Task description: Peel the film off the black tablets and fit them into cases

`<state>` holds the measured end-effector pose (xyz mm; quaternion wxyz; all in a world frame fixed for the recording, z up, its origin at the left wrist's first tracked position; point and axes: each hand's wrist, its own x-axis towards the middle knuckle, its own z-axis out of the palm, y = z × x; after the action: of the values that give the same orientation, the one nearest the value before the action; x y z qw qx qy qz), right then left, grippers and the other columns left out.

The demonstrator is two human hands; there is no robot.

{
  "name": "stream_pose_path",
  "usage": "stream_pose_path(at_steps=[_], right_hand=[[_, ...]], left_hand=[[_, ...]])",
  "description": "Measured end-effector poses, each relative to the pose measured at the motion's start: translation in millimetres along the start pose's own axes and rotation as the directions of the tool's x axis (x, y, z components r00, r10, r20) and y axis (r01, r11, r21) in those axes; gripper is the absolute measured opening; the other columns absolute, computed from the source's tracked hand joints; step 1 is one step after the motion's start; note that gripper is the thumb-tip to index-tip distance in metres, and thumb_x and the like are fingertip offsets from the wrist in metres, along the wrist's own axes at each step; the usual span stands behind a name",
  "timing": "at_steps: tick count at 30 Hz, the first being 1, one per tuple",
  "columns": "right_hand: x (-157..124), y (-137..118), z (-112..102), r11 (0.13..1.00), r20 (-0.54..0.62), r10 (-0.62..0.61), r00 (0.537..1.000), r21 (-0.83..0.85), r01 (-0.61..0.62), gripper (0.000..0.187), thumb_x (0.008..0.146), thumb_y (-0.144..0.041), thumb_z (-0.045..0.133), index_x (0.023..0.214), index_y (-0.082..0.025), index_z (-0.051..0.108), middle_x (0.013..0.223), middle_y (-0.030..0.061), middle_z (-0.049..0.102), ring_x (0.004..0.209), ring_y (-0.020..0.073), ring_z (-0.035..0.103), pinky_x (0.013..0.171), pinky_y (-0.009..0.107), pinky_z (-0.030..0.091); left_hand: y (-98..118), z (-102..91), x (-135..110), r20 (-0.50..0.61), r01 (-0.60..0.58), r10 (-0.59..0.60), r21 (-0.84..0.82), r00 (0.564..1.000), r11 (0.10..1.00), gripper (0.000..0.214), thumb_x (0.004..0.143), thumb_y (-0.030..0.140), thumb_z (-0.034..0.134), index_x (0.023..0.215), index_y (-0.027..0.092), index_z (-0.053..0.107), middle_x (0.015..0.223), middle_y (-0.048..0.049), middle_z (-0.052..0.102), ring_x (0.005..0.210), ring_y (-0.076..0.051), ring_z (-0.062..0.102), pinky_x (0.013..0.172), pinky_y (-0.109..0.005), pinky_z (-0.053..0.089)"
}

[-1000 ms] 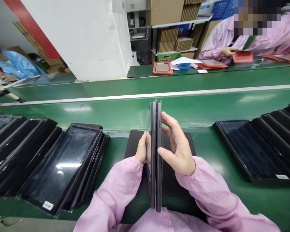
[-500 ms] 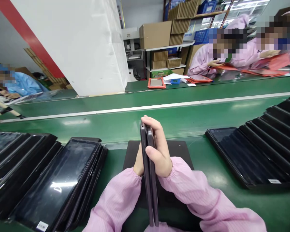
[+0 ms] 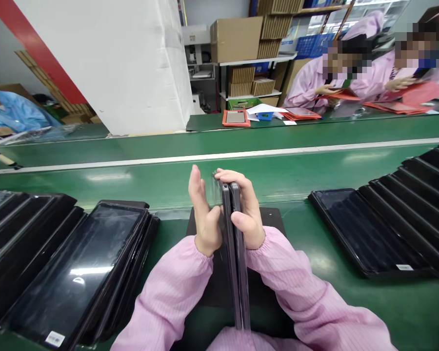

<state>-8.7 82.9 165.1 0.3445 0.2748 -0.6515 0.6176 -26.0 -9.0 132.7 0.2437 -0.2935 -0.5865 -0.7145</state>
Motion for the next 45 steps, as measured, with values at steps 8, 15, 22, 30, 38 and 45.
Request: stream_pose_path(at_steps=[8, 15, 22, 30, 38, 45], right_hand=[[1.9, 7.1, -8.3, 0.988, 0.100, 0.156, 0.983, -0.011, -0.156, 0.049, 0.095, -0.056, 0.046, 0.137, -0.031, 0.043, 0.145, 0.0061, 0.048, 0.134, 0.0298, 0.049, 0.114, 0.052, 0.040], [0.4, 6.4, -11.7, 0.991, 0.097, 0.129, 0.987, -0.040, -0.126, 0.052, 0.099, -0.062, 0.035, 0.138, -0.030, 0.046, 0.146, 0.0072, 0.048, 0.138, 0.0315, 0.045, 0.115, 0.054, 0.039], [-1.6, 3.4, -16.9, 0.981, 0.101, 0.148, 0.984, 0.108, -0.159, 0.046, 0.100, -0.056, 0.041, 0.138, -0.031, 0.049, 0.144, 0.0066, 0.049, 0.138, 0.0321, 0.044, 0.117, 0.056, 0.036], [-1.7, 2.3, -16.4, 0.982, 0.085, 0.132, 0.988, 0.123, -0.142, 0.045, 0.100, -0.055, 0.041, 0.138, -0.032, 0.050, 0.143, 0.0053, 0.049, 0.139, 0.0312, 0.043, 0.118, 0.055, 0.033], [-2.5, 3.7, -17.3, 0.993, 0.079, 0.091, 0.993, 0.071, -0.096, 0.045, 0.101, -0.056, 0.039, 0.140, -0.034, 0.049, 0.143, 0.0032, 0.051, 0.137, 0.0289, 0.045, 0.118, 0.053, 0.034], [-2.1, 4.0, -18.0, 0.992, 0.106, 0.083, 0.991, 0.082, -0.092, 0.046, 0.101, -0.055, 0.039, 0.140, -0.034, 0.048, 0.142, 0.0037, 0.051, 0.138, 0.0291, 0.045, 0.118, 0.054, 0.034]], left_hand=[[-1.0, -0.6, 27.8, 0.201, -0.062, 0.088, -0.136, 0.976, 0.989, 0.053, 0.086, 0.050, 0.049, 0.136, 0.031, 0.050, 0.144, -0.0032, 0.050, 0.142, -0.034, 0.037, 0.121, -0.050, 0.027], [2.8, -7.1, 29.1, 0.279, -0.022, 0.066, -0.159, 0.958, 0.987, 0.056, 0.083, 0.057, 0.053, 0.133, 0.031, 0.049, 0.138, -0.0050, 0.052, 0.142, -0.036, 0.036, 0.120, -0.053, 0.027], [13.6, -0.1, 30.5, 0.292, -0.071, 0.116, -0.160, 0.949, 0.985, 0.049, 0.087, 0.045, 0.057, 0.133, 0.028, 0.052, 0.132, -0.0057, 0.057, 0.137, -0.032, 0.043, 0.121, -0.054, 0.026], [8.7, -5.1, 30.9, 0.326, -0.093, 0.139, -0.155, 0.935, 0.984, 0.062, 0.081, 0.051, 0.062, 0.137, 0.028, 0.050, 0.137, -0.0076, 0.054, 0.140, -0.036, 0.038, 0.120, -0.058, 0.026], [12.4, -8.6, 28.9, 0.333, -0.025, 0.075, -0.152, 0.940, 0.988, 0.060, 0.080, 0.050, 0.065, 0.135, 0.029, 0.053, 0.138, -0.0067, 0.054, 0.142, -0.037, 0.036, 0.120, -0.058, 0.026], [12.8, -8.1, 28.6, 0.294, -0.046, 0.087, -0.144, 0.952, 0.989, 0.058, 0.080, 0.048, 0.065, 0.133, 0.028, 0.054, 0.135, -0.0072, 0.056, 0.141, -0.036, 0.038, 0.119, -0.058, 0.028]])
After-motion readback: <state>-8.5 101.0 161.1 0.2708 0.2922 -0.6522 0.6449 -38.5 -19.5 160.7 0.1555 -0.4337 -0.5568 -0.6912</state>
